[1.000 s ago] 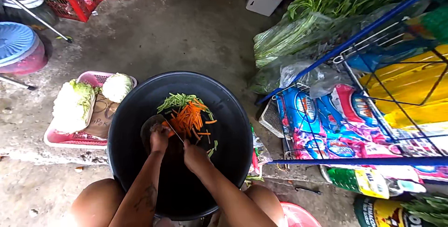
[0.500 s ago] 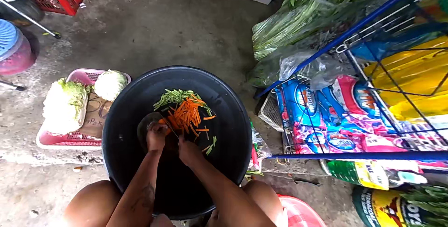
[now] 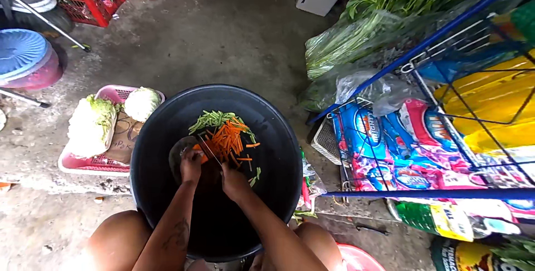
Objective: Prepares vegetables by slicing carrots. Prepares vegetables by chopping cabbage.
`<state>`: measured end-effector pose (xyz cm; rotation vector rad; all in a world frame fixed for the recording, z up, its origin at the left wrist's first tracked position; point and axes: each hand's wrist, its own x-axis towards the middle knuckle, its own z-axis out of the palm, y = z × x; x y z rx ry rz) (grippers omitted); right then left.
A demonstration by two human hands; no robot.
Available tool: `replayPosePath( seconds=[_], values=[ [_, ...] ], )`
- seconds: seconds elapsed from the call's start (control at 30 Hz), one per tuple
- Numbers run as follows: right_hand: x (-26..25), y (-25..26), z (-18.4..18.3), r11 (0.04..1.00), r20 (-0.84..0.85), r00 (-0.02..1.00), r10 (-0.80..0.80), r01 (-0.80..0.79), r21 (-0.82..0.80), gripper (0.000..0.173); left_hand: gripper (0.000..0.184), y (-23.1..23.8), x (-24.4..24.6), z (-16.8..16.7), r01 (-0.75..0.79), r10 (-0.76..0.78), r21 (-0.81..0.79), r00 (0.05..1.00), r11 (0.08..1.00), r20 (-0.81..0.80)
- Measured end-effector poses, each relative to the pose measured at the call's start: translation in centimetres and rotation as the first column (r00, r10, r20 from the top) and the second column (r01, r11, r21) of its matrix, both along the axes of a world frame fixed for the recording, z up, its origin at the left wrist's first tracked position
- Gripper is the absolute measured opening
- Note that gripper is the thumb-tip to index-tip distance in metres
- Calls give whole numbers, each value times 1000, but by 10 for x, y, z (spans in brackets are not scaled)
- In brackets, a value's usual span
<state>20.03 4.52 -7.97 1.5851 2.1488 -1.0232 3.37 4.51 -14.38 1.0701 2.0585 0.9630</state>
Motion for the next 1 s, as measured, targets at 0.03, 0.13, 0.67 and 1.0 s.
replayPosePath(
  seconds=[0.03, 0.13, 0.67, 1.0],
  values=[
    [-2, -4, 5, 1000, 17, 1000, 5, -5, -4, 42, 17, 0, 0, 0, -5, 5, 4, 1000, 1000, -4],
    [-4, -12, 15, 1000, 53, 998, 16, -14, -22, 41, 18, -1, 0, 1, -9, 9, 3, 1000, 1000, -1],
    [-35, 16, 29, 992, 84, 996, 42, -31, -119, 44, 15, -1, 0, -6, -34, 33, 36, 999, 999, 35],
    [-32, -2, -30, 996, 31, 997, -65, 67, -51, 47, 15, -1, -1, -10, -52, 51, 18, 996, 998, 76]
  ],
)
